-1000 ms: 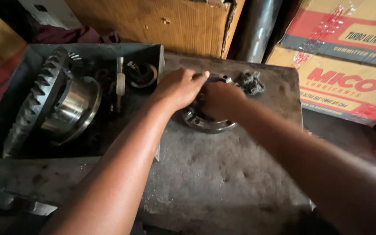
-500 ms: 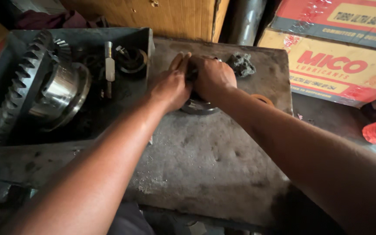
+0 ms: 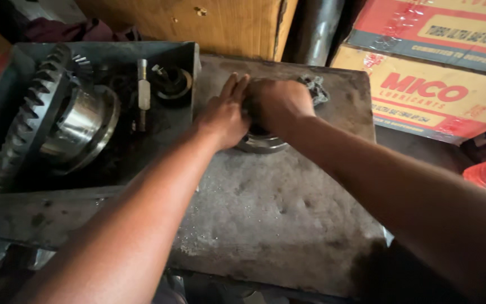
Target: The person places a ring-shaped metal component onto a circular metal base and wipes the assembly with a piece of dark cloth.
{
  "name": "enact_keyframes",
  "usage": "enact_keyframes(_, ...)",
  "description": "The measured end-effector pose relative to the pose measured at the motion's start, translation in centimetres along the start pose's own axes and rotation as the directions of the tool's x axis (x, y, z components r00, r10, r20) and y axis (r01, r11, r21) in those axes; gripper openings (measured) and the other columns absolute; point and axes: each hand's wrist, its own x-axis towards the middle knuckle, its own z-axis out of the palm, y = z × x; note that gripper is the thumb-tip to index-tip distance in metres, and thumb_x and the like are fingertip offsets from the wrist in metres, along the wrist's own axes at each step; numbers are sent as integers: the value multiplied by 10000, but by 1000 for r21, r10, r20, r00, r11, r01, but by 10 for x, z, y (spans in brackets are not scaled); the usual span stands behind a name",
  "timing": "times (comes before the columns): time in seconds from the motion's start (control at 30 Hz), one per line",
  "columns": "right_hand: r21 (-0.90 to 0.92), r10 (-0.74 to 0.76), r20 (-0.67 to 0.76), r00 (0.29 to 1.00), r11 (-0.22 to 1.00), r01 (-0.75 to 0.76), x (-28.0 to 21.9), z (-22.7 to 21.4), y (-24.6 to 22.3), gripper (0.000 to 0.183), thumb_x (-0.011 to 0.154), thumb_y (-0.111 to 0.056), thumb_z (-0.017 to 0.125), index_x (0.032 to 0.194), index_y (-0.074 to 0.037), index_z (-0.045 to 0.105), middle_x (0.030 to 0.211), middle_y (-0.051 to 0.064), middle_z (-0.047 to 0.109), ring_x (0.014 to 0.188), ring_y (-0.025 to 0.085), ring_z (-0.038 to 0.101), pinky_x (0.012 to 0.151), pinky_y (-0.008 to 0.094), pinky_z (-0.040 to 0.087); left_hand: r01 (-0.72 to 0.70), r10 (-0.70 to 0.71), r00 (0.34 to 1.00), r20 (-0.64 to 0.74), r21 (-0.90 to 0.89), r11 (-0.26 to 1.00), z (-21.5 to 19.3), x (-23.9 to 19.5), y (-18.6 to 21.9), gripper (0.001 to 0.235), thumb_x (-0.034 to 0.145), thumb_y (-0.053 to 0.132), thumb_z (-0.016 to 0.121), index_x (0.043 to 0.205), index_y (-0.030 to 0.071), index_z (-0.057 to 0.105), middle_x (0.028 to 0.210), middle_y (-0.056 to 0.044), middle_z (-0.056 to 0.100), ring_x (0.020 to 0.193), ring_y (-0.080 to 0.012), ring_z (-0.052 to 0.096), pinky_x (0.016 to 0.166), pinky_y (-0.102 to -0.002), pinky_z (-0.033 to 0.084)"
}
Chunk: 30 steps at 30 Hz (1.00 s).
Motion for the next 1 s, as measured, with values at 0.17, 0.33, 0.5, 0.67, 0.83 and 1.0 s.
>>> enact_keyframes(0.17, 74, 114, -121, 986, 992, -106, -4, 8, 4, 213, 899, -233, 685, 1101, -181, 726, 1026, 117, 737, 874, 358, 731, 722, 479, 575, -58, 37, 984, -177, -119, 991, 4, -2, 1, 728, 902, 195, 621, 1563, 79, 340, 1605, -205, 342, 1177, -466, 598, 994, -482, 489)
enact_keyframes(0.33, -8, 29, -32, 999, 1000, -29, -3, 4, 1, 280, 825, -218, 705, 1098, -155, 720, 1075, 122, 719, 935, 334, 730, 742, 464, 578, -24, -217, 841, -496, -435, 900, 18, -5, 18, 339, 1043, 255, 565, 1362, 169, 644, 1386, -99, 661, 1229, -349, 669, 1035, -430, 533)
enact_keyframes(0.5, -56, -76, 145, 987, 995, 84, 2, -9, 7, 330, 823, -224, 734, 1142, -153, 689, 1141, 103, 700, 966, 336, 717, 773, 475, 568, 105, -288, 836, -466, -380, 919, 15, -2, 26, 387, 986, 259, 560, 1342, 123, 630, 1295, -161, 654, 1144, -412, 626, 958, -506, 481)
enact_keyframes(0.67, -118, -96, 138, 986, 987, 113, 2, -6, 8, 391, 828, -205, 732, 1208, -162, 653, 1119, 100, 718, 962, 327, 726, 725, 470, 584, 121, -325, 832, -449, -425, 897, 11, 2, 27, 360, 961, 255, 561, 1274, 113, 669, 1207, -201, 696, 1123, -429, 643, 944, -504, 502)
enact_keyframes(0.83, -120, -55, 95, 994, 991, 66, 9, 6, 13, 301, 892, -222, 703, 1192, -225, 673, 1090, 81, 741, 947, 327, 735, 729, 475, 583, 372, -490, 858, -156, -469, 801, 16, 24, -1, 328, 930, 332, 608, 1170, 133, 708, 1153, -216, 693, 1123, -439, 630, 945, -503, 498)
enact_keyframes(1.0, -101, -89, 38, 995, 991, 93, 28, 11, 13, 385, 827, -315, 755, 1178, -181, 673, 1087, 101, 741, 945, 330, 733, 739, 460, 584, 136, -334, 821, -463, -409, 902, 33, 47, -25, 306, 841, 164, 619, 1106, 51, 721, 1040, -293, 712, 1026, -492, 657, 873, -535, 531)
